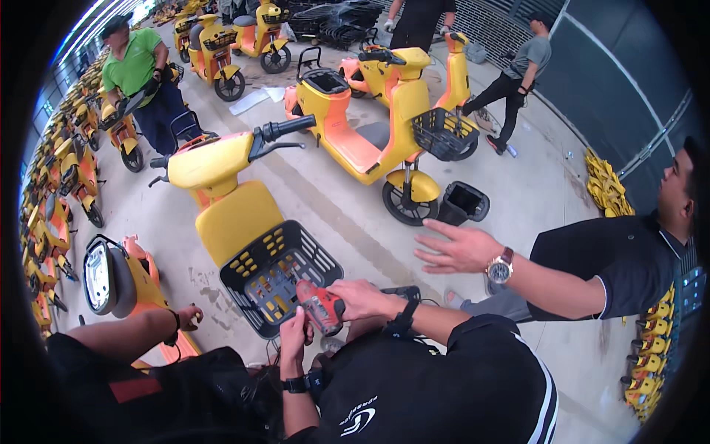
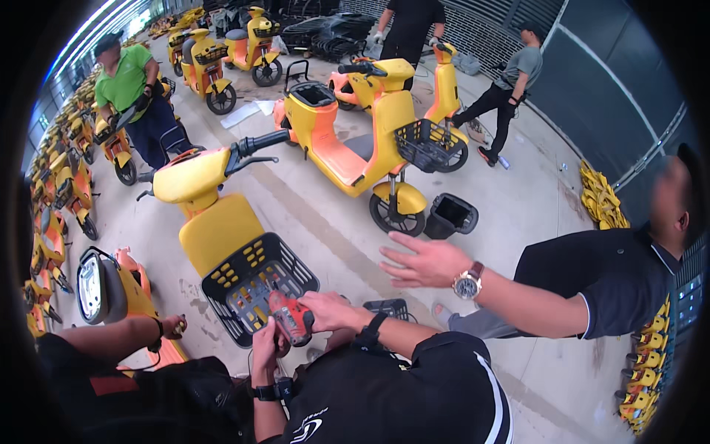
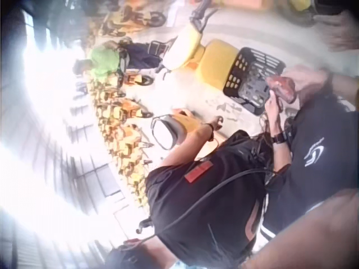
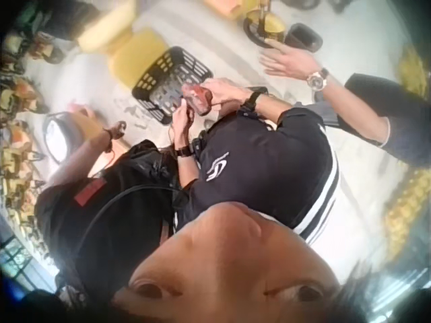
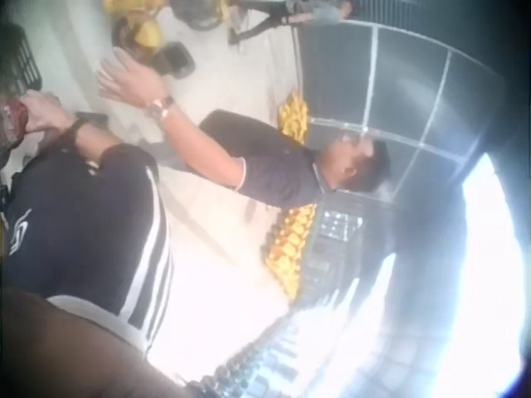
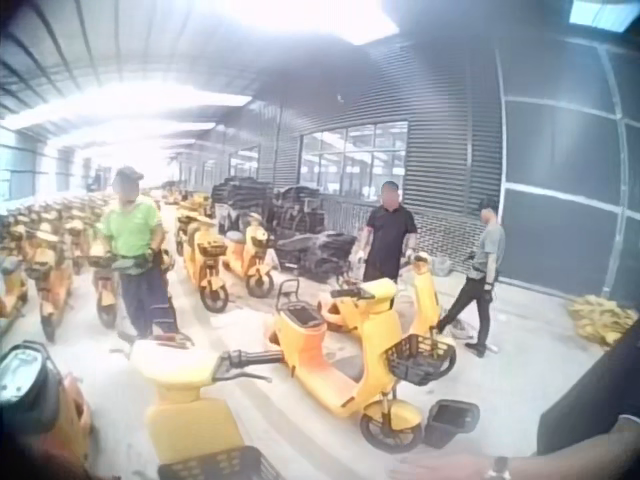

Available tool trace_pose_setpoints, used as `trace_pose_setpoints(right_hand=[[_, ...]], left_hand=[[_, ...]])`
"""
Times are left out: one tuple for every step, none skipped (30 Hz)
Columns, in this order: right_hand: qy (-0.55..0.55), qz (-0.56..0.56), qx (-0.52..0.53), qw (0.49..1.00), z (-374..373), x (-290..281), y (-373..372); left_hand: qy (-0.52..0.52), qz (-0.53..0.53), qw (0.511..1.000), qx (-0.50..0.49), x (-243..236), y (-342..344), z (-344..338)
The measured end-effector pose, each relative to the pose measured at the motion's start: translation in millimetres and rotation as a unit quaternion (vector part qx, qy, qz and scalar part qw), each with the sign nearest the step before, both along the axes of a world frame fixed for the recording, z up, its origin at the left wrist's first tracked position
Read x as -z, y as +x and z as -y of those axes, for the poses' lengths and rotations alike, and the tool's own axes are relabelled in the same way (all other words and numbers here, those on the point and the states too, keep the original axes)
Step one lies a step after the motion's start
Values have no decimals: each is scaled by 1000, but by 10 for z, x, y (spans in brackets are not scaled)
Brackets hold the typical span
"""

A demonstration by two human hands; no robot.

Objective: The person uses a power drill to remove and install screws on the front fender and basket of yellow and pink electric scooters while standing in a large service area with other workers.

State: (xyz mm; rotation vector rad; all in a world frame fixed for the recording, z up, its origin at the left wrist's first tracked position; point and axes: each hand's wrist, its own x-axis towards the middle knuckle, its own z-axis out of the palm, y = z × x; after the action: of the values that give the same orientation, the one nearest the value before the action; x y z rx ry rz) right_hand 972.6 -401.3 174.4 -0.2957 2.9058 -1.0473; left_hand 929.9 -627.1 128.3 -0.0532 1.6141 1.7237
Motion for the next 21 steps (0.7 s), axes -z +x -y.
trace_pose_setpoints(right_hand=[[10, 23, -16, 1000, 41, 15, -106], [19, 45, -30, 998, 69, 30, -211], [23, 36, -47, 998, 70, 91, -300], [29, 40, -56, 997, 89, 113, -373], [29, 50, -66, 996, 84, 134, -463], [29, 61, -76, 995, 67, 154, -545], [28, 58, -82, 995, 65, 182, -620], [23, 74, -95, 992, 63, 224, -688], [16, 92, -109, 990, 42, 264, -770], [7, 93, -121, 988, -3, 357, -869], [26, 100, -136, 985, -91, 453, -969], [40, 110, -153, 981, -83, 566, -1012], [49, 119, -142, 981, -92, 529, -1043], [57, 129, -134, 981, -152, 496, -1110], [62, 160, -126, 977, -248, 406, -1189], [68, 186, -124, 972, -281, 323, -1223], [59, 160, -123, 978, -333, 436, -1236], [50, 134, -123, 982, -340, 553, -1225], [49, 138, -124, 982, -353, 587, -1262], [41, 143, -134, 980, -336, 621, -1301], [51, 148, -143, 977, -322, 650, -1337]], left_hand=[[-19, 4, 999, -40, -54, -12, 12], [-38, 8, 996, -78, -75, -36, 4], [-46, -11, 996, -70, -24, -73, 35], [-47, -11, 995, -82, -17, -106, 42], [-50, -7, 995, -84, -22, -158, 35], [-53, -3, 995, -85, -40, -210, 18], [-25, -19, 994, -105, -10, -262, -12], [-29, -21, 993, -112, 7, -310, -38], [-63, 22, 988, -141, 16, -347, -58], [-101, 68, 977, -173, 45, -379, -51], [-101, 24, 978, -180, 179, -454, -119], [-134, 13, 981, -137, 206, -603, -175], [-192, 8, 971, -141, 209, -715, -294], [-229, -7, 969, -94, 432, -841, -283], [-231, 5, 970, -73, 257, -927, -469], [-261, 14, 964, -54, 272, -988, -510], [-269, 13, 962, -43, 268, -1033, -553], [-284, 42, 957, -33, 434, -1041, -503], [-289, 65, 955, -26, 476, -1070, -502], [-293, 86, 952, -17, 513, -1086, -503], [-298, 94, 950, -24, 561, -1103, -499]])
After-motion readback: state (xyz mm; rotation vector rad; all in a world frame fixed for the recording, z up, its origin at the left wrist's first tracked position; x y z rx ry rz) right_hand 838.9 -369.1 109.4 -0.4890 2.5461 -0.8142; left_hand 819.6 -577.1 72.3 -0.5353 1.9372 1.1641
